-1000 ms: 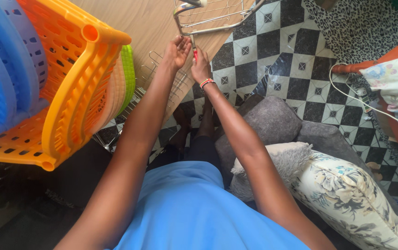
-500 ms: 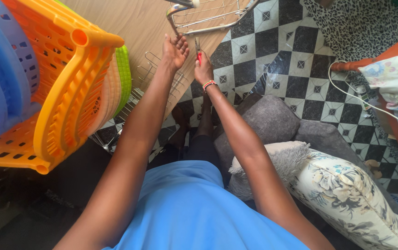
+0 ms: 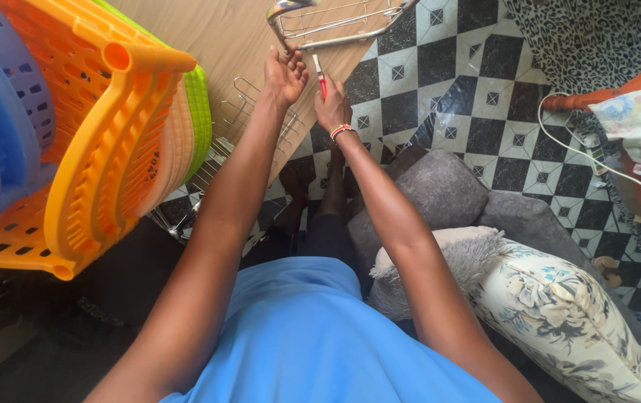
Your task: The person assembles a wire dish rack on a wooden table. They use red-handled pliers to cut and bend wire components, then attach the wire mesh base and side frames to form the rack.
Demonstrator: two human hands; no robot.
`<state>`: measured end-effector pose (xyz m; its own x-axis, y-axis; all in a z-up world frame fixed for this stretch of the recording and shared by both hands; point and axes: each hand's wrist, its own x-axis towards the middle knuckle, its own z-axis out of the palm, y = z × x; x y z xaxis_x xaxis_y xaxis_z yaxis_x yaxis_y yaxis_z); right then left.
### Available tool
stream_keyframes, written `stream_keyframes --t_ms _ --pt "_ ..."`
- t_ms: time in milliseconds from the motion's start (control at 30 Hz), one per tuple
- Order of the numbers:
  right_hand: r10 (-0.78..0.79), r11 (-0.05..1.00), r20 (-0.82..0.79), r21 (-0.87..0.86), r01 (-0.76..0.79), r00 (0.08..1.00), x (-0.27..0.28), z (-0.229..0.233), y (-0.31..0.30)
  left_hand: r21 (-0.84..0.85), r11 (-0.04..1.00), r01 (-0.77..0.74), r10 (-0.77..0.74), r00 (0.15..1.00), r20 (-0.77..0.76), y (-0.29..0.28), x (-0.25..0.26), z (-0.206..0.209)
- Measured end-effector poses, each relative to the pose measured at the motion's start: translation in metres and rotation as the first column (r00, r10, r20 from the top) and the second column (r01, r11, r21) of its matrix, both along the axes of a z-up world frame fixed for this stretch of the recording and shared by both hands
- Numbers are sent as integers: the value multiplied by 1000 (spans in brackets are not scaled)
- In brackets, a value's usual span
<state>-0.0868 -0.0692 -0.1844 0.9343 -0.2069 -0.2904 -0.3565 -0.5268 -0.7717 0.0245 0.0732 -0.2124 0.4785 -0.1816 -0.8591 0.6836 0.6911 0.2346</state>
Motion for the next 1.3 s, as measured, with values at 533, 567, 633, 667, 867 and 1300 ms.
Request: stream_keyframes --t_ms 533,567,633,667,867,1300 --pt "238 938 217 -304 -166 947 5 26 29 -153 988 11 -12 1000 -7 4 1 12" --pt "220 948 244 -284 -147 944 4 24 29 -165 986 19 -21 1000 -9 5 0 15" --pt "183 964 298 -241 -112 937 2 20 30 -169 985 33 -37 999 -20 4 2 19" --pt "176 968 291 -227 -111 940 -1 19 29 -162 986 37 -43 999 -32 3 -1 19" --pt "185 977 289 -157 -144 939 2 26 25 -87 994 -69 64 996 -66 -10 2 11" --pt "271 952 227 -206 -226 935 -5 18 23 -144 973 -180 182 983 -4 -14 1 9"
